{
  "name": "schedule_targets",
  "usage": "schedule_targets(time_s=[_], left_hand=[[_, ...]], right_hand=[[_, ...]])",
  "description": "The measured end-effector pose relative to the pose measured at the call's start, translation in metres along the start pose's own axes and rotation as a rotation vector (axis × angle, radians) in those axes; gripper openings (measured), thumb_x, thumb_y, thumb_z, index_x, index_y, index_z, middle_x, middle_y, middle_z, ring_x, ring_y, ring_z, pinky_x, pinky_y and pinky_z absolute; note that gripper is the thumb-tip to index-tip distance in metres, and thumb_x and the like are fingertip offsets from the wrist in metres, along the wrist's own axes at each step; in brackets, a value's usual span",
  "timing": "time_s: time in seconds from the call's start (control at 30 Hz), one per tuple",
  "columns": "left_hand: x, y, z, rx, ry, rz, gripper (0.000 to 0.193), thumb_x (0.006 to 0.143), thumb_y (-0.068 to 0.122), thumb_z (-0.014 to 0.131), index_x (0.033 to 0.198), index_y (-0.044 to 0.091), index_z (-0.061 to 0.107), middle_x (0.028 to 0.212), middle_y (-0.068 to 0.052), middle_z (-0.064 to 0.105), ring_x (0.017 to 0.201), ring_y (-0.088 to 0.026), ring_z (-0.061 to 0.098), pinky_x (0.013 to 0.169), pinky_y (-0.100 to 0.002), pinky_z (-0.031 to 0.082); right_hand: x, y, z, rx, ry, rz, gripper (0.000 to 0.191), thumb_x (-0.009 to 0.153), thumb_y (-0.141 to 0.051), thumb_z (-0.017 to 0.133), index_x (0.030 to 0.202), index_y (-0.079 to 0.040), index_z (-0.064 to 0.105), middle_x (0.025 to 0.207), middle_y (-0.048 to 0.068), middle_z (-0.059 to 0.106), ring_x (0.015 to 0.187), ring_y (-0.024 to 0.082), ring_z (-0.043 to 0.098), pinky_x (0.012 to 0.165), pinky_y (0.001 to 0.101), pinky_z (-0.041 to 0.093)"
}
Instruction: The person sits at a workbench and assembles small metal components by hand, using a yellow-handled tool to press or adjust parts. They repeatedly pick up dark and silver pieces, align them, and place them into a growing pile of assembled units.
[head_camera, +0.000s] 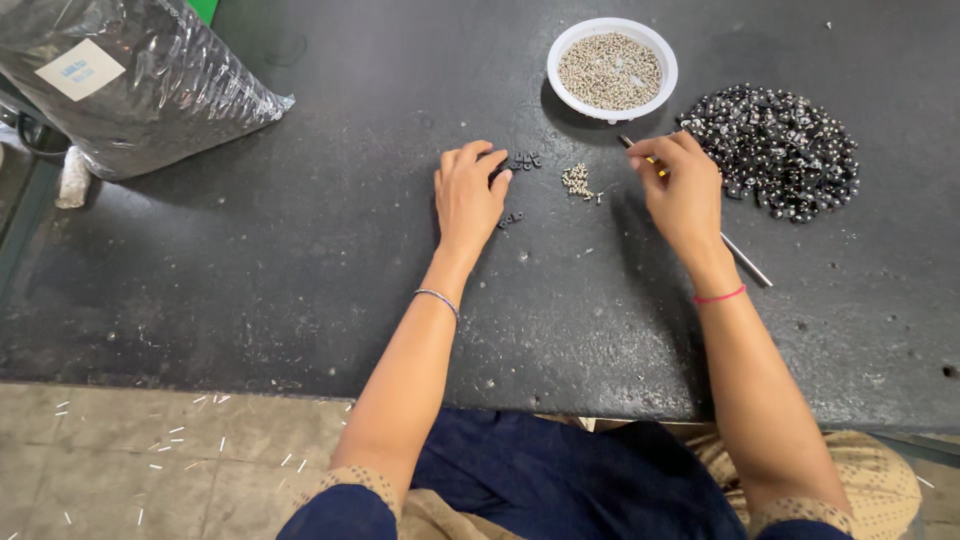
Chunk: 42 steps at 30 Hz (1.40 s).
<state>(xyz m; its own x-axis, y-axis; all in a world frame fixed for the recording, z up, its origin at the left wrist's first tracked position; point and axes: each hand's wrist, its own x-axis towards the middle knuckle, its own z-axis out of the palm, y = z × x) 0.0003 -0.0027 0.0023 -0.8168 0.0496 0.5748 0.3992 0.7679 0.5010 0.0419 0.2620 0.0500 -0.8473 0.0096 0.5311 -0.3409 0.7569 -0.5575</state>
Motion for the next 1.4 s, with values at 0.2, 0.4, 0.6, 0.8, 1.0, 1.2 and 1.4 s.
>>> schedule_targets(time_s=[0.2, 0.4, 0.6, 0.8, 1.0, 1.2, 1.4], left_hand=[[0.003, 0.007, -0.009, -0.096, 0.000, -0.060, 0.016, 0.079, 0.012, 0.082, 0.094, 0.009, 0.076, 0.113, -0.005, 0.070, 0.109, -0.029, 0.059, 0.095, -0.040, 0.049], [0.004, 0.027, -0.024, -0.209, 0.039, -0.106, 0.011, 0.090, 0.007, 0.080, 0.099, 0.008, 0.072, 0.094, -0.004, 0.073, 0.092, -0.024, 0.066, 0.082, -0.036, 0.052], [0.001, 0.033, -0.014, -1.079, -0.198, -0.473, 0.014, 0.089, 0.004, 0.078, 0.102, 0.001, 0.073, 0.092, -0.008, 0.076, 0.080, -0.010, 0.071, 0.071, -0.023, 0.058], [-0.011, 0.031, 0.005, -1.159, -0.273, -0.535, 0.028, 0.084, 0.003, 0.082, 0.110, -0.003, 0.074, 0.103, -0.007, 0.077, 0.092, -0.011, 0.072, 0.086, -0.025, 0.059], [-0.020, 0.032, 0.016, -1.201, -0.379, -0.575, 0.031, 0.087, 0.004, 0.079, 0.116, -0.005, 0.074, 0.107, -0.010, 0.076, 0.096, -0.013, 0.070, 0.090, -0.026, 0.056], [-0.019, 0.028, 0.022, -1.321, -0.385, -0.585, 0.029, 0.092, 0.006, 0.073, 0.118, -0.008, 0.071, 0.109, -0.013, 0.076, 0.099, -0.018, 0.074, 0.092, -0.028, 0.059], [-0.018, 0.038, 0.017, -1.171, -0.232, -0.477, 0.034, 0.088, -0.003, 0.073, 0.121, -0.004, 0.068, 0.111, -0.012, 0.075, 0.099, -0.014, 0.072, 0.088, -0.027, 0.060]], right_hand=[[-0.002, 0.006, 0.002, 0.027, -0.075, -0.006, 0.011, 0.093, -0.003, 0.073, 0.103, -0.006, 0.076, 0.095, 0.011, 0.069, 0.079, 0.024, 0.069, 0.072, 0.0347, 0.054], [-0.002, 0.007, 0.004, -0.014, -0.243, -0.015, 0.014, 0.086, -0.009, 0.078, 0.100, -0.009, 0.078, 0.091, 0.010, 0.070, 0.076, 0.026, 0.069, 0.070, 0.0371, 0.053], [-0.004, -0.002, 0.004, -0.074, -0.299, -0.011, 0.019, 0.084, -0.013, 0.079, 0.103, -0.015, 0.080, 0.090, 0.007, 0.069, 0.077, 0.027, 0.068, 0.069, 0.0396, 0.052], [-0.007, -0.008, 0.008, -0.161, -0.248, -0.165, 0.013, 0.086, -0.014, 0.076, 0.099, -0.015, 0.078, 0.091, 0.005, 0.069, 0.089, 0.029, 0.067, 0.074, 0.0424, 0.052], [-0.009, -0.006, 0.015, -0.126, -0.201, -0.188, 0.010, 0.089, -0.008, 0.073, 0.099, -0.008, 0.072, 0.092, 0.010, 0.068, 0.090, 0.030, 0.067, 0.076, 0.0418, 0.053], [-0.004, -0.009, 0.018, 0.311, -0.148, 0.020, 0.013, 0.094, -0.004, 0.070, 0.107, -0.002, 0.069, 0.094, 0.006, 0.072, 0.085, 0.013, 0.071, 0.079, 0.0280, 0.057], [-0.007, -0.027, 0.017, 0.437, -0.209, 0.158, 0.013, 0.099, -0.004, 0.067, 0.111, 0.000, 0.072, 0.092, 0.005, 0.072, 0.084, 0.009, 0.069, 0.077, 0.0256, 0.056]])
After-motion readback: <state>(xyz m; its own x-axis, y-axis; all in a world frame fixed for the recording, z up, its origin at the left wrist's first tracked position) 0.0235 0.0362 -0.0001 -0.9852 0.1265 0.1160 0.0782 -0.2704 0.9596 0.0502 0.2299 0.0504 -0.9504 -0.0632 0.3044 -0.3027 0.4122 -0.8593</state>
